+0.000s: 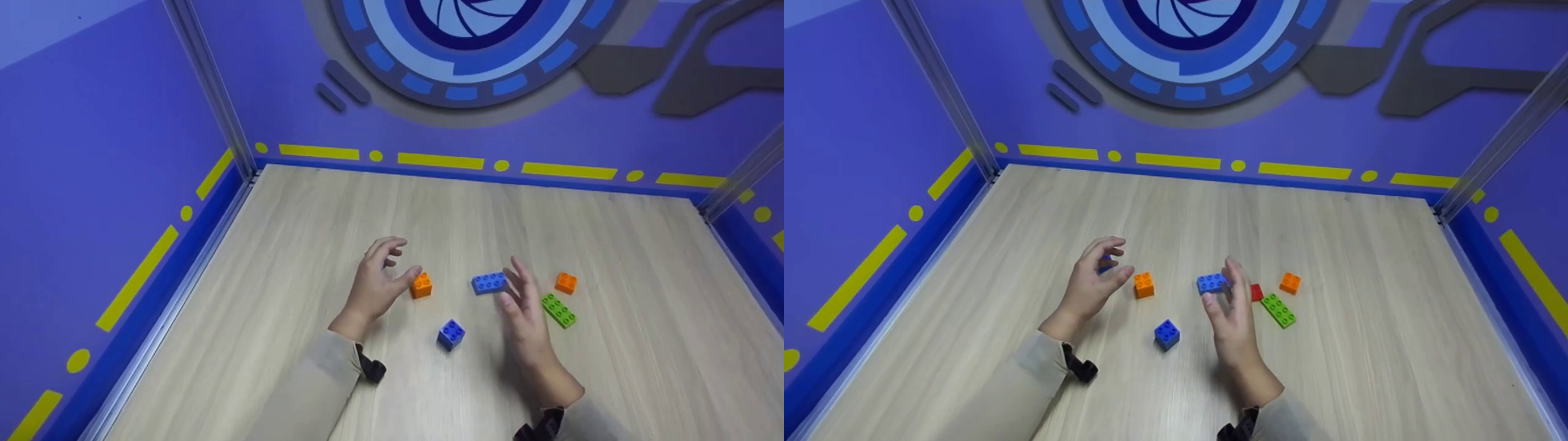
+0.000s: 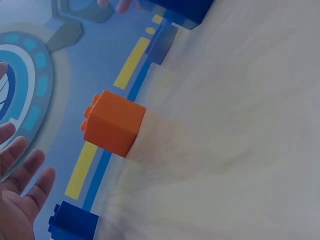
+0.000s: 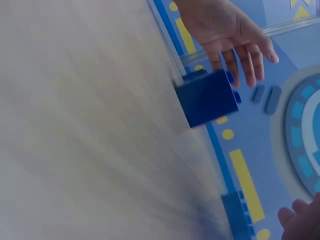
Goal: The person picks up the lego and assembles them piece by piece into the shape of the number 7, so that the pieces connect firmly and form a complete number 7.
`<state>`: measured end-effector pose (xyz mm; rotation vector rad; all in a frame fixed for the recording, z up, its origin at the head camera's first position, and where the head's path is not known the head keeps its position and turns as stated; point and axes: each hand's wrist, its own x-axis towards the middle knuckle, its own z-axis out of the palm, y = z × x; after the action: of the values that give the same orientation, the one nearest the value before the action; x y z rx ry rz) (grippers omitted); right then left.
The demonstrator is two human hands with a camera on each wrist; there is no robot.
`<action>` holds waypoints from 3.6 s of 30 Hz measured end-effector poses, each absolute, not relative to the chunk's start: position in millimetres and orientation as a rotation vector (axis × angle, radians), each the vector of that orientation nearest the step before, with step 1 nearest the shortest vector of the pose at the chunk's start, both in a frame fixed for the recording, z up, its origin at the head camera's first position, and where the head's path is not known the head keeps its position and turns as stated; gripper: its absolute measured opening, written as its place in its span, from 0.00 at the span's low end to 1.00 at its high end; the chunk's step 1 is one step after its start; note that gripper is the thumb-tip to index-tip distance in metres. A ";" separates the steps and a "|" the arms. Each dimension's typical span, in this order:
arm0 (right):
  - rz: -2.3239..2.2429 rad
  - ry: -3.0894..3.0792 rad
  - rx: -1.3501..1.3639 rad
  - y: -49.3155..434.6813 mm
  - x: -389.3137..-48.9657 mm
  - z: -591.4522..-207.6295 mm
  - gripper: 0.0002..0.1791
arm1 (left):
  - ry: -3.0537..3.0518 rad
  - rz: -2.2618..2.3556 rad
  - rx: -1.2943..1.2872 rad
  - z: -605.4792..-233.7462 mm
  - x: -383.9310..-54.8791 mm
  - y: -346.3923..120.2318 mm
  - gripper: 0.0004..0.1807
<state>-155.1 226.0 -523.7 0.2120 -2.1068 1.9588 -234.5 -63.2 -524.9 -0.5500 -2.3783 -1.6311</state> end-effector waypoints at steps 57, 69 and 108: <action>1.562 -2.835 0.468 214.4 -145.0 -541.2 0.22 | -2.509 -1.815 -0.612 -546.6 -226.9 -57.0 0.16; 1.584 -2.852 0.428 214.2 -147.9 -542.0 0.20 | -2.461 -1.985 -0.599 -543.4 -223.6 -58.1 0.16; 1.771 -2.771 0.413 213.3 -146.5 -541.4 0.25 | -2.366 -2.367 -0.894 -533.1 -211.5 -46.3 0.18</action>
<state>-146.5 213.3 -541.4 0.4128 -2.7710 1.7711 -211.5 -46.3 -533.1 -0.8942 -2.3657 -2.3668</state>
